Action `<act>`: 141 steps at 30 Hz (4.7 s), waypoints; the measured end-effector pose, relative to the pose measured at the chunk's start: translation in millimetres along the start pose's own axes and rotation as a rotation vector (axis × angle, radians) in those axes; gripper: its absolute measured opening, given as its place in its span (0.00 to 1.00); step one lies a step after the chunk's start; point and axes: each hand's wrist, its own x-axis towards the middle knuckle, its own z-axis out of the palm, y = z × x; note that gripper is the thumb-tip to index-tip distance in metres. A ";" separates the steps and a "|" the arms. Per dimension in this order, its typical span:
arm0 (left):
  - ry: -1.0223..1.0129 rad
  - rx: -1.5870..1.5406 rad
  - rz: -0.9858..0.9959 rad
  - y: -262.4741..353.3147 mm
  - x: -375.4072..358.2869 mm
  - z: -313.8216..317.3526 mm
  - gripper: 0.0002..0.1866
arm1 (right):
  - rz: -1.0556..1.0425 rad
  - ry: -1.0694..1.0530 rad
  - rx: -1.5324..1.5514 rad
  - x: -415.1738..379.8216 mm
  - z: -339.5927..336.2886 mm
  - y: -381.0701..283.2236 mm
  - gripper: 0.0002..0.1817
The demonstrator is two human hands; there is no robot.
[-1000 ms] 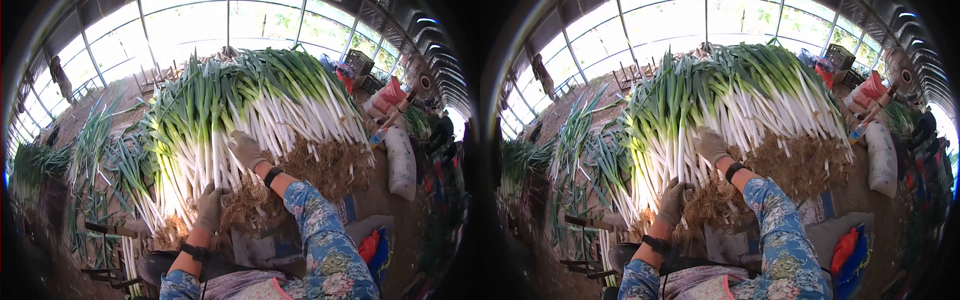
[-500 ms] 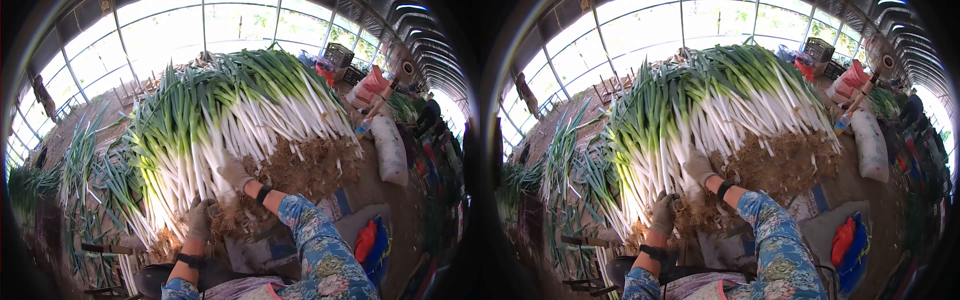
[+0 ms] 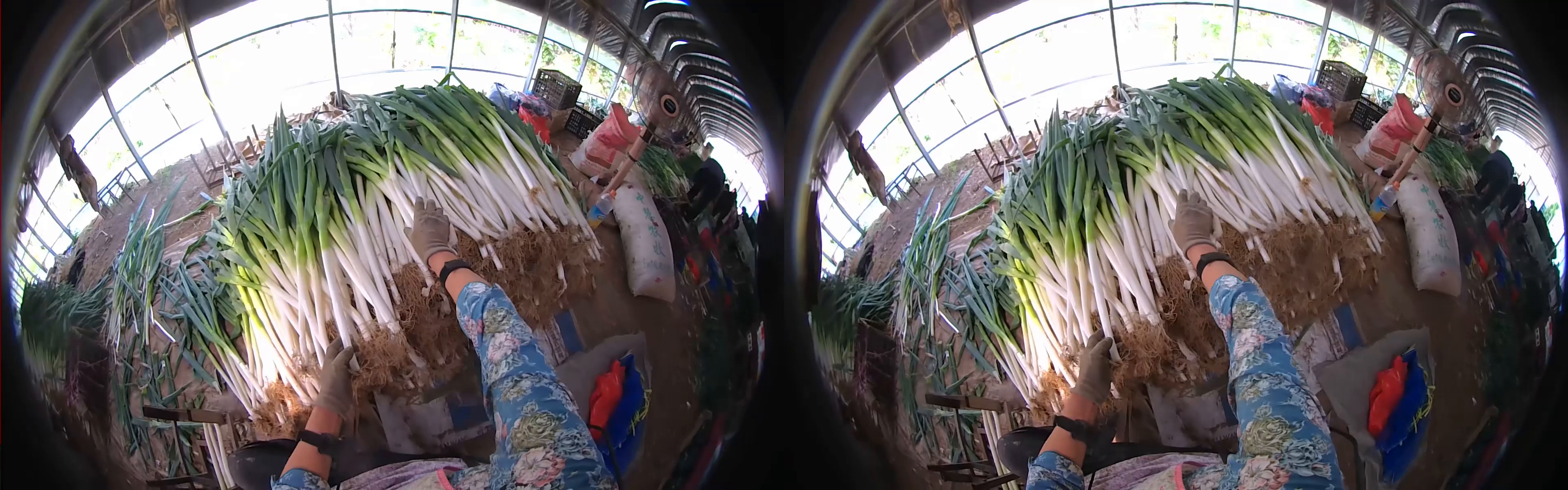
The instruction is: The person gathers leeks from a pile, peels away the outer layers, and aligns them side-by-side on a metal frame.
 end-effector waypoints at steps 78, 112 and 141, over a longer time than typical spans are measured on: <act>0.023 0.537 0.377 17.8 -42.7 -6.8 0.25 | -0.117 -0.574 0.693 -10.5 -16.9 -5.4 0.44; -0.372 -0.290 -0.256 32.5 -123.6 35.1 0.21 | 0.040 -0.597 1.287 -161.9 -59.8 -53.8 0.14; -0.224 0.258 0.071 -7.6 -123.7 47.5 0.18 | 0.152 -0.793 1.784 -208.6 -81.9 -48.5 0.17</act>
